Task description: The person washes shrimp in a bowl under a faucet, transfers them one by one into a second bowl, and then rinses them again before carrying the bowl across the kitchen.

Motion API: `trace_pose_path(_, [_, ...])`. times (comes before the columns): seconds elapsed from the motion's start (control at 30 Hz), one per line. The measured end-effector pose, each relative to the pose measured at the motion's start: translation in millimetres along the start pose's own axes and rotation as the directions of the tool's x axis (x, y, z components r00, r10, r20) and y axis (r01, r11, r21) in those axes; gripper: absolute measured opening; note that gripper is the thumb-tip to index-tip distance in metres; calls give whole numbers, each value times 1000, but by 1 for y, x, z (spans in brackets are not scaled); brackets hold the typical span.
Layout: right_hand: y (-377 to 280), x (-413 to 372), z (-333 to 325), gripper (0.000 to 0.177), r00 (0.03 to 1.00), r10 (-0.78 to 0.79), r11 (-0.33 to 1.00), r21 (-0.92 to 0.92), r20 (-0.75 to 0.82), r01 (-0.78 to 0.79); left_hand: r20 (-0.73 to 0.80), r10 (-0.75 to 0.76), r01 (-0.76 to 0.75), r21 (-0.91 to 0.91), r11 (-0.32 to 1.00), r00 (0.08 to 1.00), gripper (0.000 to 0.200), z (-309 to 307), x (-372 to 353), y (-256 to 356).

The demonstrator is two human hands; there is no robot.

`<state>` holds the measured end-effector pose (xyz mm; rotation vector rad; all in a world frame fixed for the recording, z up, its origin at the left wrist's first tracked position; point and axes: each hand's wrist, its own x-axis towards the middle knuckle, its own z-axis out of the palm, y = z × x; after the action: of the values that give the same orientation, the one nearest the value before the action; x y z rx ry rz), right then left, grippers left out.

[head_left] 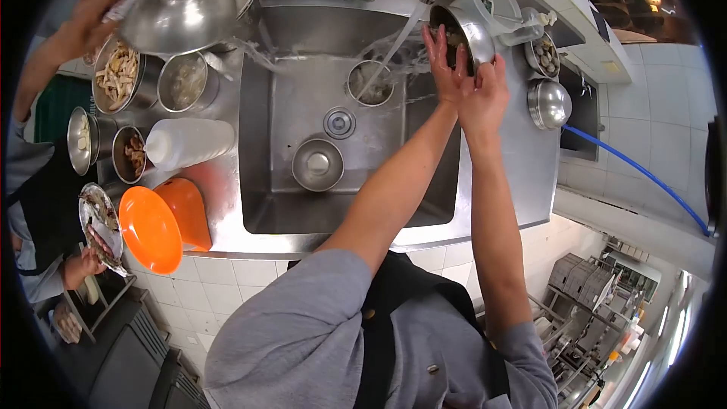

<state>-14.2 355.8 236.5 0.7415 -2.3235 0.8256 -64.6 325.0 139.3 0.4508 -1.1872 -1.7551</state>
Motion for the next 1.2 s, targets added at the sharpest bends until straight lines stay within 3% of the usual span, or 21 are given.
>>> trace_pose_path(0.07, [10, -8, -7, 14, 997, -60, 998, -8, -45, 60, 25, 25, -26, 49, 998, 999, 54, -2, -5, 12])
trace_pose_path(0.13, [49, -34, -21, 7, 929, 366, 929, 44, 53, -368, 346, 0, -157, 426, 891, 938, 54, -6, -17, 36])
trace_pose_path(0.2, [66, -58, -29, 26, 500, 827, 235, 649, 258, -724, 684, -88, -319, 445, 837, 724, 54, -11, -30, 48])
trace_pose_path(0.27, [93, -94, -40, 44, 389, 852, 30, 709, 351, -705, 759, -18, -433, 391, 812, 651, 42, -18, -39, 53])
trace_pose_path(0.33, [106, -116, -58, 44, 314, 892, -4, 700, 326, -715, 681, -64, -144, 244, 959, 729, 27, -37, -14, 31])
trace_pose_path(0.4, [120, -135, -76, 45, 222, 926, -53, 689, 305, -723, 400, -285, 127, 376, 918, 871, 17, -68, 15, -20])
trace_pose_path(0.43, [129, -145, -88, 44, 208, 929, -58, 677, 306, -734, 266, -644, 323, 693, 645, 717, 22, -85, 41, -22])
trace_pose_path(0.5, [145, -163, -105, 37, 206, 924, -80, 689, 322, -720, 317, -831, -70, 944, 322, 458, 35, -121, 86, -111])
trace_pose_path(0.53, [147, -169, -114, 37, 189, 932, -89, 700, 310, -709, 399, -816, -456, 869, 191, 419, 36, -122, 99, -123])
trace_pose_path(0.57, [147, -170, -125, 33, 160, 897, -194, 692, 413, -695, 392, -891, -639, 751, 166, 229, 36, -128, 118, -147])
trace_pose_path(0.6, [146, -174, -136, 30, 135, 851, -296, 674, 508, -676, 399, -894, -662, 729, 173, 206, 36, -127, 126, -145])
trace_pose_path(0.67, [140, -206, -152, 31, 126, 874, -264, 676, 469, -688, 420, -863, -701, 704, 115, 281, 33, -111, 143, -120])
trace_pose_path(0.73, [140, -256, -156, 27, 324, 933, 259, 330, 159, -908, 439, -841, -719, 689, 89, 316, 32, -102, 145, -116])
trace_pose_path(0.77, [128, -274, -159, 25, 394, 915, 369, 205, 93, -906, 529, -787, -769, 630, 113, 318, 31, -101, 140, -112])
trace_pose_path(0.87, [101, -306, -143, 22, 778, 627, 764, -234, 45, -601, 565, -672, -616, 761, 202, 478, 30, -114, 134, -168])
trace_pose_path(0.9, [93, -307, -135, 22, 806, 591, 774, -302, 30, -557, 516, -690, -538, 815, 215, 507, 30, -121, 119, -181])
trace_pose_path(0.97, [79, -303, -128, 22, 804, 593, 749, -389, 35, -536, 489, -809, -710, 692, 132, 327, 34, -162, 87, -231])
trace_pose_path(1.03, [81, -302, -123, 22, 771, 636, 702, -409, -7, -583, 522, -789, -664, 720, 204, 324, 51, -193, 54, -235])
trace_pose_path(1.13, [86, -303, -119, 20, 760, 649, 659, -470, -38, -587, 397, -766, -675, 735, -63, 505, 82, -206, 28, -271])
trace_pose_path(1.17, [86, -299, -120, 20, 754, 656, 661, -450, -41, -600, 478, -749, -637, 765, 97, 460, 83, -209, 25, -269])
trace_pose_path(1.2, [85, -297, -121, 21, 747, 663, 662, -428, -47, -615, 390, -796, -675, 737, -32, 463, 86, -206, 19, -273])
